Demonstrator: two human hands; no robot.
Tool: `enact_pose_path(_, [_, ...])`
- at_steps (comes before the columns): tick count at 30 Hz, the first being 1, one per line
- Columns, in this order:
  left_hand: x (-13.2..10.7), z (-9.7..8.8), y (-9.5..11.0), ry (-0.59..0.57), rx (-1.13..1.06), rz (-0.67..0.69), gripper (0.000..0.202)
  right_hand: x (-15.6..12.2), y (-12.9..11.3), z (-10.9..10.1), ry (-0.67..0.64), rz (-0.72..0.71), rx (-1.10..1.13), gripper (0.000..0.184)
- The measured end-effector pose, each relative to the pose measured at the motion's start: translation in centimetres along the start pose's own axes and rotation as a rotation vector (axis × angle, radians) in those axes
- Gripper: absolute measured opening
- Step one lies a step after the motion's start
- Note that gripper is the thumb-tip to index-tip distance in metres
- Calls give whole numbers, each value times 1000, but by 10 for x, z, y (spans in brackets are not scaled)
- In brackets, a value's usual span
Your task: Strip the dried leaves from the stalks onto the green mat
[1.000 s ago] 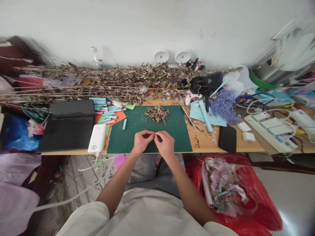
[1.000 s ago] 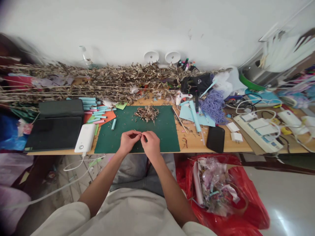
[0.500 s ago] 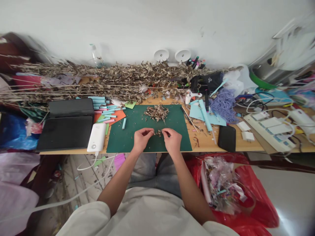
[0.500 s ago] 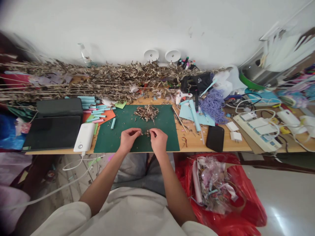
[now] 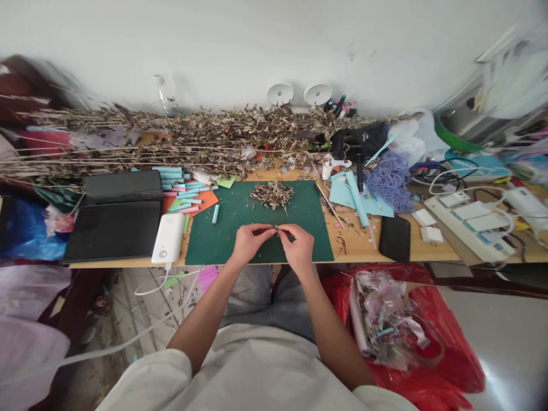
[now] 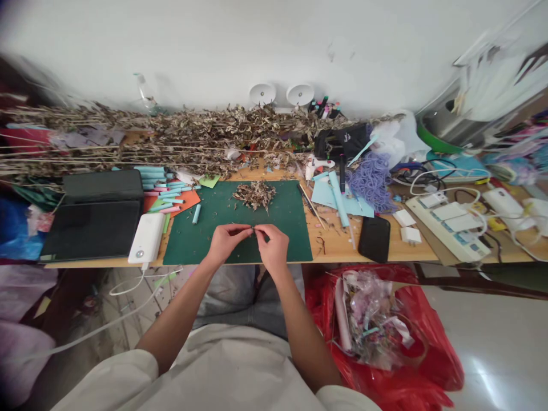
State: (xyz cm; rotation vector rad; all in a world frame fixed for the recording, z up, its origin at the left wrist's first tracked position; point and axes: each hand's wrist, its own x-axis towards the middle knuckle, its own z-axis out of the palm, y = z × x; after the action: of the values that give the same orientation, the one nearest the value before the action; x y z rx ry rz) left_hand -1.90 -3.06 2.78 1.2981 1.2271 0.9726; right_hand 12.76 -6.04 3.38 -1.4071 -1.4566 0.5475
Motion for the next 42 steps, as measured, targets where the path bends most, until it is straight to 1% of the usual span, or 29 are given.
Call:
enact_pose_path(3, [-3,1,4,-4,82,31,21,-1,-1,1,9,-7,27,16])
enact_pose_path(7, [-3,2,2,11,169,101,17,-3,2,6,71,70,102,14])
enact_pose_path(12, [-3,-1,-1,42,250,106,16,-4,10,9,147,188,209,14])
enact_pose_path(14, [-4,-3,-2,51,255,98,16,-4,13,8,168,202,189,15])
enact_pose_path(16, [-4,-5,-3,59,241,90,16,-3,16,6,158,168,107,15])
enact_pose_path(19, [-4,-5,-4,83,209,82,16,-1,18,2,93,67,-35,15])
enact_pose_path(22, [-5,-3,-3,99,173,74,16,0,14,-2,78,26,-82,18])
enact_pose_path(25, [-5,-1,-1,88,127,72,15,-1,5,-5,28,26,-14,20])
enact_pose_path(28, [-6,4,3,68,50,57,16,-1,-2,-1,-35,63,97,16])
enact_pose_path(30, [-7,6,4,44,-12,46,17,-2,-4,3,-22,109,146,16])
enact_pose_path(32, [-7,8,3,29,-60,37,19,-4,-4,0,5,151,159,19])
enact_pose_path(33, [-7,8,2,31,-73,31,20,-6,-4,-6,21,166,147,20])
enact_pose_path(34, [-6,7,1,40,-81,22,21,-8,-4,-16,34,177,119,22])
enact_pose_path(35, [-6,6,-1,52,-88,10,22,-12,-3,-30,29,187,73,23])
enact_pose_path(36, [-5,4,-3,62,-98,-4,23,-16,0,-49,18,193,5,25])
enact_pose_path(37, [-5,3,-4,68,-116,-20,24,-22,3,-72,-49,195,-83,25])
enact_pose_path(39, [-4,0,-6,69,-174,-51,26,-33,14,-119,-349,254,-289,25])
enact_pose_path(40, [-3,-1,-6,66,-207,-67,27,-39,20,-141,-501,323,-406,28])
enact_pose_path(41, [-3,0,-6,64,-237,-83,27,-44,25,-158,-570,393,-517,28])
enact_pose_path(42, [-2,1,-6,62,-265,-100,28,-48,28,-170,-586,425,-590,26])
